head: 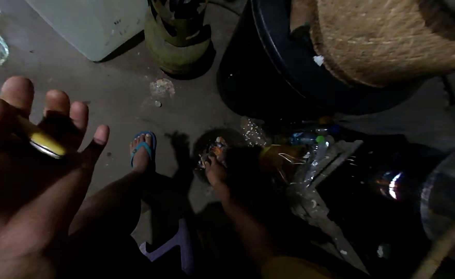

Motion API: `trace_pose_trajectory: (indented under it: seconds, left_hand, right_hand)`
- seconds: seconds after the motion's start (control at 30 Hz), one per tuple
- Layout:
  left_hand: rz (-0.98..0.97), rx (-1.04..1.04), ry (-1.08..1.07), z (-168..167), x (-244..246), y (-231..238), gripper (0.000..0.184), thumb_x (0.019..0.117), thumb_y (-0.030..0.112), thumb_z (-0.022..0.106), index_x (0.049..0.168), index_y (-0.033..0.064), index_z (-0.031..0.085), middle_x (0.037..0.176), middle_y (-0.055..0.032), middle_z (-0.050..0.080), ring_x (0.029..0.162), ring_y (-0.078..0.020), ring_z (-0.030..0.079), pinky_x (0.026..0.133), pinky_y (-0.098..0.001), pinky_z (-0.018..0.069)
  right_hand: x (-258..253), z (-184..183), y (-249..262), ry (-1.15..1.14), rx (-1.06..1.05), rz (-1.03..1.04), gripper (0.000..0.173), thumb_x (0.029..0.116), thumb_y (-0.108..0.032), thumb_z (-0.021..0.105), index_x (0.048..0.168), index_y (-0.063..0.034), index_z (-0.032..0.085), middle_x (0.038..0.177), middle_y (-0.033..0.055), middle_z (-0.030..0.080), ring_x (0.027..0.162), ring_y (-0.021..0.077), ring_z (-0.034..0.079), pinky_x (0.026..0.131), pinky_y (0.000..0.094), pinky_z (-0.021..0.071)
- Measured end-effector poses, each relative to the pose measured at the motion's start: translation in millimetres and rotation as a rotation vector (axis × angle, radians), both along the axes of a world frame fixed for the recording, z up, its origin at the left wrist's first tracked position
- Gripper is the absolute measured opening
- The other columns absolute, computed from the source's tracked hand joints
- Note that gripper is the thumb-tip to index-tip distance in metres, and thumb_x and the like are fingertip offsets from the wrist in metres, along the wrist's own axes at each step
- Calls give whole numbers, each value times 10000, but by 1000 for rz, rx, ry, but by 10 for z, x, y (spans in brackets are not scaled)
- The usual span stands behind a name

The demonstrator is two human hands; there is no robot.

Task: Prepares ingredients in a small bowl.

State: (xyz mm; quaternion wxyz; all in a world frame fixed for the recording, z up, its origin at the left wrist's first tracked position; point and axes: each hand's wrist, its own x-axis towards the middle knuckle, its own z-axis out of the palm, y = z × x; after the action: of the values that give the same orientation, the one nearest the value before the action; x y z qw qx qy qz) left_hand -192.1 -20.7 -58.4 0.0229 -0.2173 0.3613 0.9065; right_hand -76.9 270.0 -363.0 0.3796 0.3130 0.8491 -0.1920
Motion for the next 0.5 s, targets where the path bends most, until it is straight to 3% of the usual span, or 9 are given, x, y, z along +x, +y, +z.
trace_pose_trajectory:
  seconds: [0.07,0.17,0.2,0.3,0.37,0.43,0.5]
  left_hand:
    - [-16,-50,24,-21,18,19,372,1126,290,309,1295,145,607,1163,-68,707,1078,-254,706,852,-479,630]
    - [-51,-24,34,-39,46,47,348,1120,269,317,1271,141,603,1149,-76,711,1067,-263,709,864,-475,627]
    - [-49,7,6,-18,29,74,337,1110,271,345,1243,146,628,1107,-66,717,1033,-250,716,851,-465,630]
    - [-40,47,-8,21,1,89,327,1108,284,361,1201,147,643,1064,-56,705,997,-225,713,832,-439,633]
    - [-54,-4,78,-76,60,83,322,1112,246,357,1300,129,590,1146,-71,707,1055,-238,710,851,-433,633]
    - [-131,-66,262,-300,107,-16,369,1103,169,376,1453,99,468,1304,-90,642,1177,-248,661,937,-414,609]
    - [-62,-10,137,-145,49,40,339,1120,218,335,1320,68,563,1182,-136,696,1076,-285,709,869,-452,633]
  right_hand:
    - [28,13,-9,-61,49,90,512,1118,-398,344,1601,-227,353,1342,169,663,1187,370,670,985,566,530]
    - [-192,78,110,-100,-77,81,480,1107,-258,423,1558,-92,421,1457,222,562,1328,394,565,1106,566,446]
    - [-256,149,139,-64,-120,-17,462,1113,-284,421,1529,-89,463,1431,218,587,1326,378,570,1113,550,441]
    - [-350,307,-13,4,-154,-43,463,1109,-405,395,1483,-170,534,1351,151,662,1261,323,628,1076,537,482]
    - [-214,339,-216,-21,-119,45,476,1112,-429,369,1533,-233,475,1367,136,657,1258,335,632,1053,553,493]
    - [-95,208,-285,-29,-44,103,480,1112,-430,363,1561,-277,435,1335,129,677,1214,335,662,1010,548,522]
    - [-156,129,-211,-52,-3,121,475,1119,-427,339,1567,-292,424,1326,136,683,1216,347,659,1005,566,512]
